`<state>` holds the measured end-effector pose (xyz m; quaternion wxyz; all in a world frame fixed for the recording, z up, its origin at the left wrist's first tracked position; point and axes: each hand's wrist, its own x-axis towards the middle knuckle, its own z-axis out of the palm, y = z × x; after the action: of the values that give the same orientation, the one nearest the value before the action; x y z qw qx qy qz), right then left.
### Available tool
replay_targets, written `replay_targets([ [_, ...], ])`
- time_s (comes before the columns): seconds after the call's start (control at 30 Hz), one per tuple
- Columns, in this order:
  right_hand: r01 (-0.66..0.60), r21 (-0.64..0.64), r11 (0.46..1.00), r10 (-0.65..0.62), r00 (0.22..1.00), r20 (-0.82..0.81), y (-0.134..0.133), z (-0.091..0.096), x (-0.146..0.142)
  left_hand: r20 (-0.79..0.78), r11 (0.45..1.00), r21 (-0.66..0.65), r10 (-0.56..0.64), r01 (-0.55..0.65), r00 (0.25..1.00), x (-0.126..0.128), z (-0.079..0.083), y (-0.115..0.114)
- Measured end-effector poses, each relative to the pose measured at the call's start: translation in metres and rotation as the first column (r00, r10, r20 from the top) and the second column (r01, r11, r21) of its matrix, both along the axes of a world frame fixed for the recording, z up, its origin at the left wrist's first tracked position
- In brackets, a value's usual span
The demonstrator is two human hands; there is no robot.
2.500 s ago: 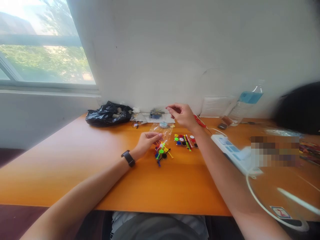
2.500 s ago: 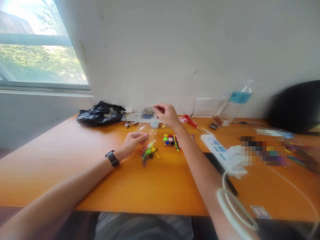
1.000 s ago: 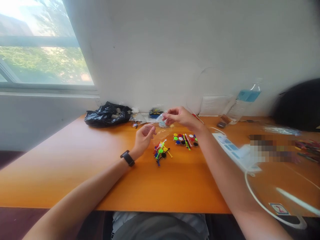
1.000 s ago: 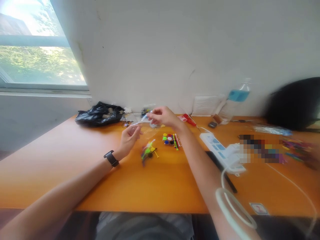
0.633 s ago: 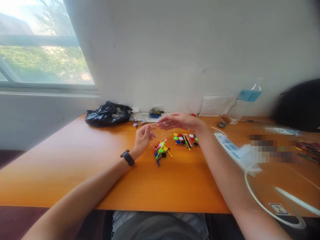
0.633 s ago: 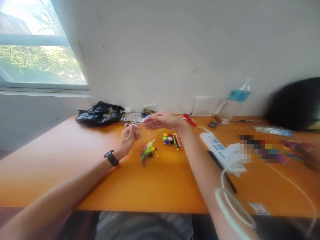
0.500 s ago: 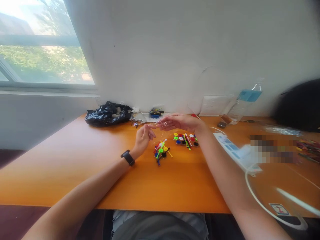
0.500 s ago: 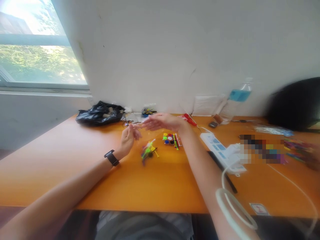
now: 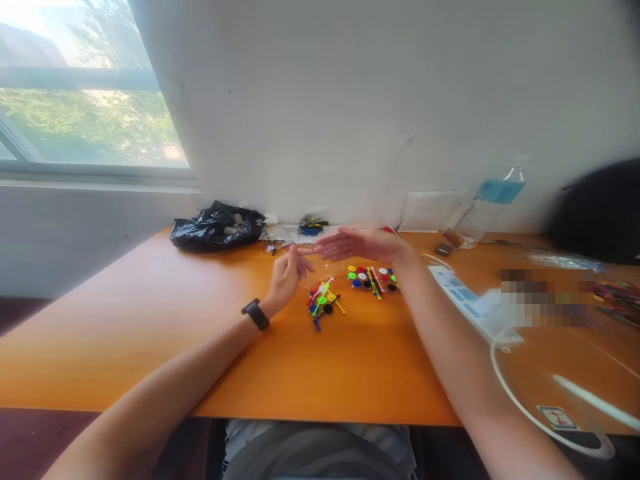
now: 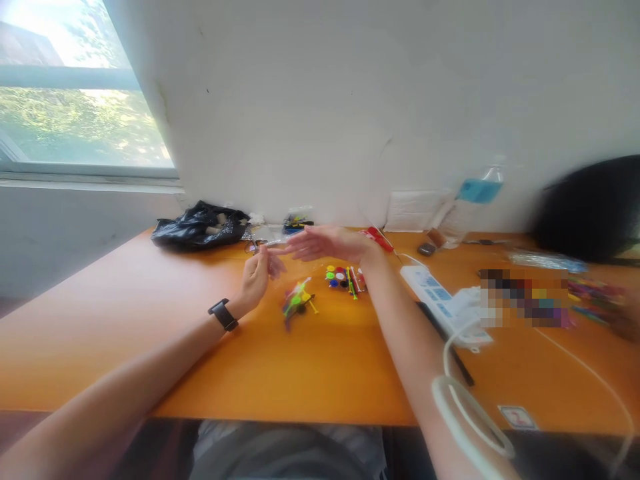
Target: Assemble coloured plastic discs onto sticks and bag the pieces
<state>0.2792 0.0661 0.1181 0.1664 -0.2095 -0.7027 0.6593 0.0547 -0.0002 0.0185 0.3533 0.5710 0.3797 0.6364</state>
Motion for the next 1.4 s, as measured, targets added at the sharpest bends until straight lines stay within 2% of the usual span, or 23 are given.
replay_targets([
  [0.23, -0.201, -0.036, 0.979, 0.202, 0.979, 0.016, -0.008, 0.000, -0.005, -0.012, 0.994, 0.009, -0.106, 0.106, 0.994, 0.002, -0.001, -0.003],
  [0.57, -0.132, -0.047, 0.990, 0.133, 0.991, 0.017, -0.013, 0.003, -0.001, 0.062, 0.998, -0.013, -0.064, 0.065, 0.996, 0.003, -0.002, 0.001],
  [0.77, -0.199, -0.066, 0.978, 0.201, 0.979, 0.020, -0.016, 0.001, -0.010, 0.036, 0.994, -0.023, -0.106, 0.106, 0.994, 0.003, -0.001, -0.001],
  [0.93, -0.291, -0.072, 0.954, 0.293, 0.956, 0.023, -0.022, 0.000, -0.020, -0.061, 0.999, -0.002, -0.044, 0.044, 0.997, 0.004, -0.002, -0.002],
  [1.03, -0.295, -0.067, 0.953, 0.297, 0.955, 0.024, -0.022, -0.003, -0.023, -0.077, 0.986, 0.116, 0.130, -0.121, 0.989, 0.000, -0.004, -0.001],
  [1.1, -0.236, -0.056, 0.970, 0.237, 0.972, -0.002, -0.021, -0.005, -0.025, -0.099, 0.925, 0.240, 0.325, -0.294, 0.941, -0.005, -0.005, 0.000],
  [1.17, -0.158, -0.042, 0.987, 0.156, 0.987, -0.042, -0.019, -0.008, -0.027, -0.182, 0.828, 0.415, 0.483, -0.379, 0.856, -0.012, -0.005, -0.001],
  [1.2, -0.126, -0.036, 0.991, 0.124, 0.991, -0.059, -0.019, -0.009, -0.028, -0.246, 0.778, 0.518, 0.534, -0.356, 0.809, -0.015, -0.005, -0.001],
  [1.27, -0.091, -0.028, 0.995, 0.089, 0.993, -0.079, -0.018, -0.011, -0.033, -0.385, 0.699, 0.684, 0.590, -0.210, 0.710, -0.018, -0.006, -0.003],
  [1.33, -0.104, -0.023, 0.994, 0.102, 0.991, -0.084, -0.018, -0.014, -0.039, -0.508, 0.674, 0.737, 0.603, -0.053, 0.615, -0.017, -0.008, -0.003],
  [1.4, -0.148, -0.033, 0.988, 0.144, 0.985, -0.096, -0.021, -0.018, -0.047, -0.583, 0.687, 0.726, 0.602, 0.017, 0.546, -0.014, -0.011, -0.002],
])
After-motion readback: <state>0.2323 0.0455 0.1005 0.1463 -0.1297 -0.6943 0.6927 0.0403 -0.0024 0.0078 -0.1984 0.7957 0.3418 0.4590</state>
